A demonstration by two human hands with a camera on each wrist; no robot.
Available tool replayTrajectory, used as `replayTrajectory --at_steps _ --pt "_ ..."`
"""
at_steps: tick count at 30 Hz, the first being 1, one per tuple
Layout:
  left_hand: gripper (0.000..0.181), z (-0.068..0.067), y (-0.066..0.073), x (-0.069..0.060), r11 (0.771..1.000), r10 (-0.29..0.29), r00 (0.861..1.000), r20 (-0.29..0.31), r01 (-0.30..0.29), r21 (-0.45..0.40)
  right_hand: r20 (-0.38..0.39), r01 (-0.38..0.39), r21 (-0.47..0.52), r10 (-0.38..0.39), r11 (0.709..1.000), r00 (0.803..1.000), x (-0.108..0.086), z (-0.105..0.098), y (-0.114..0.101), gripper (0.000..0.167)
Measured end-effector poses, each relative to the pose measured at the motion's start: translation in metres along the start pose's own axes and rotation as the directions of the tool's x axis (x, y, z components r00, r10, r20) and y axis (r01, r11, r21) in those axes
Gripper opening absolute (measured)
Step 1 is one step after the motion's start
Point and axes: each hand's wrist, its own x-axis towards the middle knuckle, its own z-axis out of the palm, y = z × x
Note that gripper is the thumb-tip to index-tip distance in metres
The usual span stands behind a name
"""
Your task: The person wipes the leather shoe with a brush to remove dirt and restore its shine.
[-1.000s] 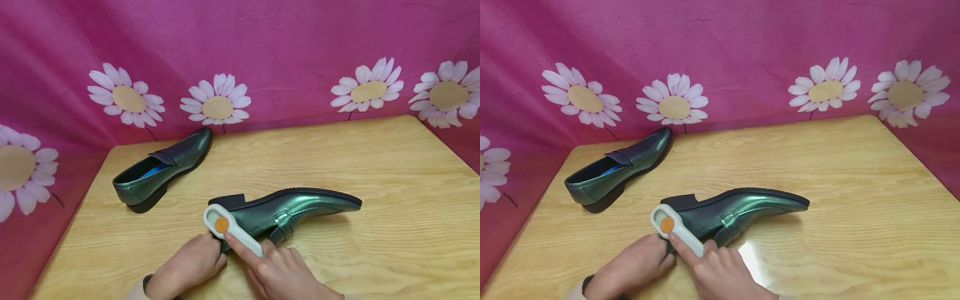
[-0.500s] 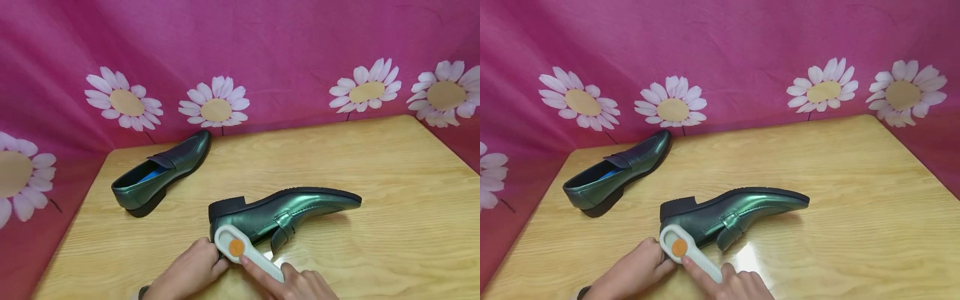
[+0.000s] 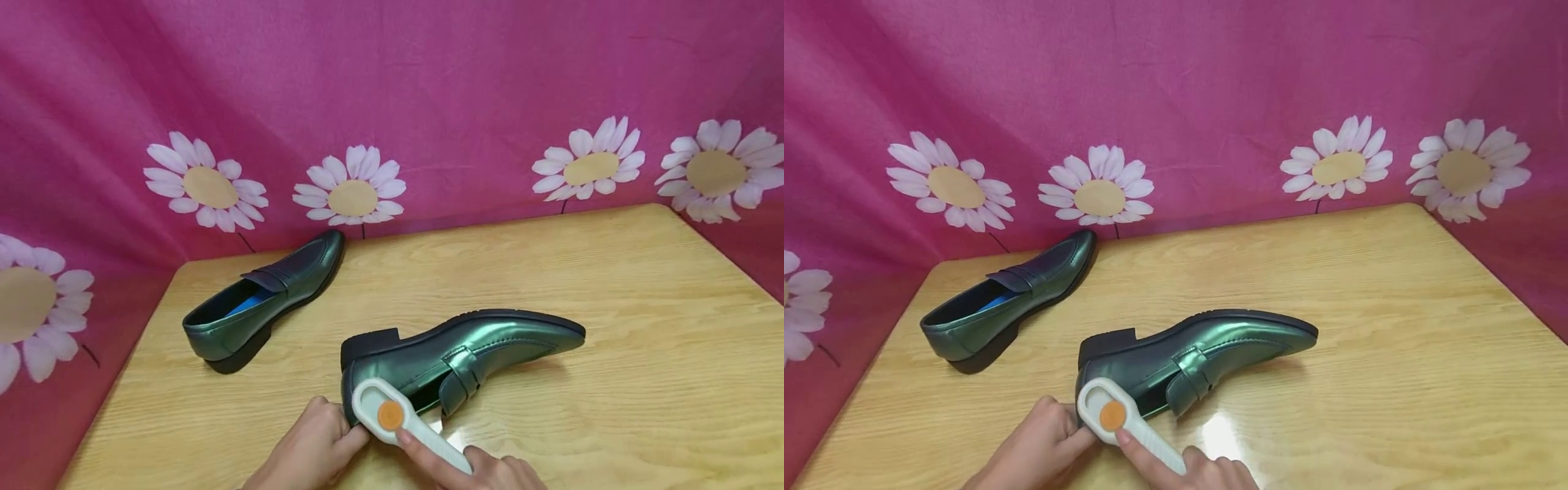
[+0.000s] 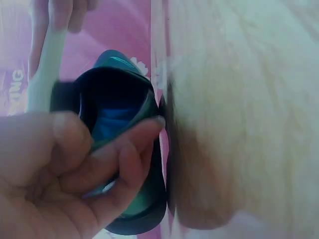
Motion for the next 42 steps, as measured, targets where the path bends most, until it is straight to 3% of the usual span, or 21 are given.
replayTrajectory --at_steps 3,6,10,13,18,20,25,27,30,32,34,36,38,40,42 --pt "0.048 0.003 -0.003 -0.002 0.999 0.027 1.0 0.006 -0.027 -0.032 0.003 0.003 -0.024 -0.003 1.0 1.0 -0.001 -0.001 -0.003 0.052" --pt "0.043 0.006 -0.004 -0.003 0.998 0.043 0.999 -0.023 -0.044 -0.052 0.062 0.054 0.08 -0.059 0.995 0.996 0.015 0.0 0.0 0.056" --pt "0.034 0.008 -0.006 -0.001 0.986 0.014 0.998 -0.068 -0.025 -0.167 0.182 0.025 0.258 -0.074 0.966 0.981 0.038 -0.002 0.006 0.059" --pt "0.03 0.007 -0.007 0.0 0.967 -0.03 0.995 -0.096 0.004 -0.255 0.242 -0.029 0.296 -0.046 0.955 0.969 0.035 -0.006 0.008 0.057" --pt "0.03 0.004 -0.005 0.001 0.962 -0.074 0.992 -0.107 0.042 -0.271 0.11 0.006 0.138 -0.021 0.99 0.994 0.004 -0.012 0.014 0.043" --pt "0.03 0.003 -0.004 0.001 0.968 -0.077 0.992 -0.098 0.051 -0.248 0.058 0.005 0.08 -0.01 0.997 0.998 -0.001 -0.015 0.015 0.046" --pt "0.032 0.003 -0.001 -0.003 0.976 -0.078 0.995 -0.061 0.064 -0.208 0.182 0.002 0.131 -0.026 0.991 0.983 0.013 -0.01 0.01 0.066" --pt "0.032 0.005 -0.002 -0.005 0.972 -0.07 0.995 -0.069 0.052 -0.229 0.244 0.007 0.196 -0.056 0.981 0.968 0.023 -0.006 0.008 0.063" --pt "0.032 0.007 -0.002 -0.006 0.964 -0.082 0.992 -0.097 0.054 -0.261 0.239 0.028 0.222 -0.082 0.975 0.968 0.028 -0.002 0.007 0.062" --pt "0.032 0.006 -0.001 -0.005 0.963 -0.096 0.989 -0.112 0.064 -0.261 0.216 0.022 0.168 -0.059 0.986 0.975 0.022 -0.004 0.007 0.059" --pt "0.032 0.003 0.0 -0.003 0.969 -0.105 0.987 -0.118 0.074 -0.238 0.152 -0.001 0.026 -0.003 1.0 0.988 0.008 -0.007 0.005 0.052" --pt "0.033 -0.001 0.001 -0.001 0.976 -0.101 0.988 -0.121 0.074 -0.207 0.128 -0.061 -0.11 0.075 0.992 0.989 -0.005 -0.011 0.003 0.051" --pt "0.034 -0.004 0.002 0.0 0.98 -0.09 0.989 -0.119 0.066 -0.189 0.079 -0.089 -0.203 0.107 0.975 0.991 -0.014 -0.012 0.002 0.056" --pt "0.037 -0.005 0.003 -0.001 0.981 -0.082 0.991 -0.11 0.061 -0.184 0.094 -0.088 -0.203 0.109 0.975 0.99 -0.016 -0.013 0.001 0.063" --pt "0.04 -0.005 0.005 -0.001 0.984 -0.082 0.989 -0.123 0.061 -0.166 0.125 -0.045 -0.145 0.063 0.988 0.99 -0.011 -0.012 0.001 0.063"
